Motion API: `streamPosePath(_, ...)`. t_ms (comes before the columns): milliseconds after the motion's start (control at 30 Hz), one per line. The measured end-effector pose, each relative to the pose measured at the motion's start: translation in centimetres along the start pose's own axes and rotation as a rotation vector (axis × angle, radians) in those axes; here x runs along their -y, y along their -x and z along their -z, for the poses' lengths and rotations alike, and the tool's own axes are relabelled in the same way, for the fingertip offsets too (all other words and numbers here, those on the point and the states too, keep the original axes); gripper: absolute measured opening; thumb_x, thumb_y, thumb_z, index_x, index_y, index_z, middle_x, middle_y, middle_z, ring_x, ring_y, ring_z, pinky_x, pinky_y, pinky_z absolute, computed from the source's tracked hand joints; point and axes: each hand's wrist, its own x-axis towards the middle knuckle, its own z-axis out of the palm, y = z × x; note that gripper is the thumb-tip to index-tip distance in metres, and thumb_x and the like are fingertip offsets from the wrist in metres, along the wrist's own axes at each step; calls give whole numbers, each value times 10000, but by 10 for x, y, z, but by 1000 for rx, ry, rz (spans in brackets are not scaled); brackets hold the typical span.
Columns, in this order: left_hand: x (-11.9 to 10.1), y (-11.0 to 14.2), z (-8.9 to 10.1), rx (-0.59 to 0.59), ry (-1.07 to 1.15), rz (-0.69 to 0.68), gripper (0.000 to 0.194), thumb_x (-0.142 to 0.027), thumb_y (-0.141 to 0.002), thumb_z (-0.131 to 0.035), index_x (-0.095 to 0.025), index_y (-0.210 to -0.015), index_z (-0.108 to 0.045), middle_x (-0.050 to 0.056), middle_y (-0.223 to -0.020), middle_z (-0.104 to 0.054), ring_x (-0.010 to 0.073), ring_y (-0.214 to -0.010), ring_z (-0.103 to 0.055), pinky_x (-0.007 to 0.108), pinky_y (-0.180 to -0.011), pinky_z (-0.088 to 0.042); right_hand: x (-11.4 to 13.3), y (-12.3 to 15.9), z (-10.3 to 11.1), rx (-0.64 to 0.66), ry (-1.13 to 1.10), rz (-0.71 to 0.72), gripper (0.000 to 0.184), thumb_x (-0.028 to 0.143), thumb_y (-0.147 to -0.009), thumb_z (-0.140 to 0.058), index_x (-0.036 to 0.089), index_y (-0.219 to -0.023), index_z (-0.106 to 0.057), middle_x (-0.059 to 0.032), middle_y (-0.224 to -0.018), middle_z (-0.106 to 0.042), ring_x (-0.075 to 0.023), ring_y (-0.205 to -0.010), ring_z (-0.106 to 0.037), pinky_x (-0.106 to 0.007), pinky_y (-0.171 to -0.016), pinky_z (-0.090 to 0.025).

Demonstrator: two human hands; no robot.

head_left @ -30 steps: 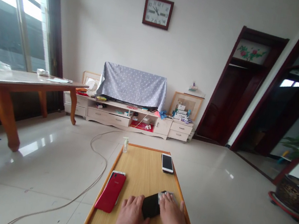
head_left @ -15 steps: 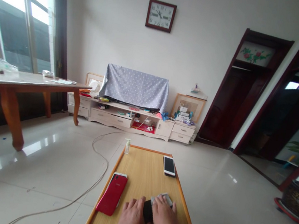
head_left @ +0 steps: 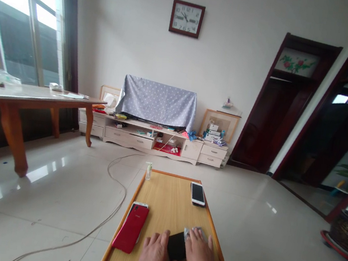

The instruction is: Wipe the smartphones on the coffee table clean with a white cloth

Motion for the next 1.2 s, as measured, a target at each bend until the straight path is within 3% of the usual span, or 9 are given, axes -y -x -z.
streamPosePath(167,0,1,0,-1,7,9,754,-454,-707,-584,-215,-1415,-483,94,-1370,-587,307,-1252,-454,413,-1070,-246,7,39,-9,12,-22,32,535,368,-998,-304,177,-1432,-552,-112,-1509,-459,-307,-1442,-372,-578,-1221,-141)
streamPosePath(267,-1,2,1,-9,24,-1,701,-390,-742,-541,-209,-1417,-485,89,-1348,-605,292,-1233,-465,400,-1058,-254,23,54,-3,100,-124,182,513,366,-1006,-309,212,-1424,-563,-85,-1513,-450,-295,-1431,-392,-574,-1222,-167)
streamPosePath(333,-2,4,2,-16,26,-16,670,-373,-762,-520,-207,-1411,-493,90,-1349,-605,288,-1223,-469,397,-1050,-259,31,55,4,122,-190,255,501,362,-1019,-290,236,-1409,-578,-67,-1498,-475,-280,-1420,-412,-581,-1221,-166)
streamPosePath(500,-4,6,2,-6,-10,-27,593,-417,-853,-438,-216,-1409,-492,91,-1386,-581,284,-1230,-467,402,-1047,-259,45,41,18,88,-234,166,514,376,-1044,-231,253,-1388,-593,-65,-1481,-502,-263,-1432,-396,-612,-1207,-149)
streamPosePath(600,-2,4,2,21,-39,-29,590,-375,-867,-413,-213,-1432,-464,91,-1422,-551,271,-1239,-467,390,-1037,-264,51,42,20,96,-250,214,502,384,-1042,-253,258,-1415,-564,-74,-1483,-502,-266,-1432,-395,-619,-1207,-134)
streamPosePath(733,1,1,0,22,-60,-43,601,-340,-839,-439,-216,-1426,-457,92,-1382,-573,261,-1233,-471,383,-1037,-263,46,53,16,127,-298,287,472,380,-1033,-291,309,-1407,-571,-48,-1472,-514,-274,-1420,-412,-618,-1212,-123)
streamPosePath(1033,-14,8,4,-7,-77,-69,611,-459,-849,-453,-254,-1424,-471,69,-1455,-533,275,-1274,-437,394,-1047,-261,34,59,22,138,-513,166,506,396,-1049,-237,276,-1399,-582,-55,-1470,-523,-250,-1427,-403,-562,-1227,-138)
streamPosePath(1200,-21,6,5,15,-89,-57,616,-431,-847,-455,-257,-1438,-472,61,-1405,-588,269,-1246,-466,389,-1025,-287,30,61,28,97,-449,227,481,389,-1053,-253,310,-1369,-607,-42,-1424,-575,-241,-1390,-460,-542,-1227,-151)
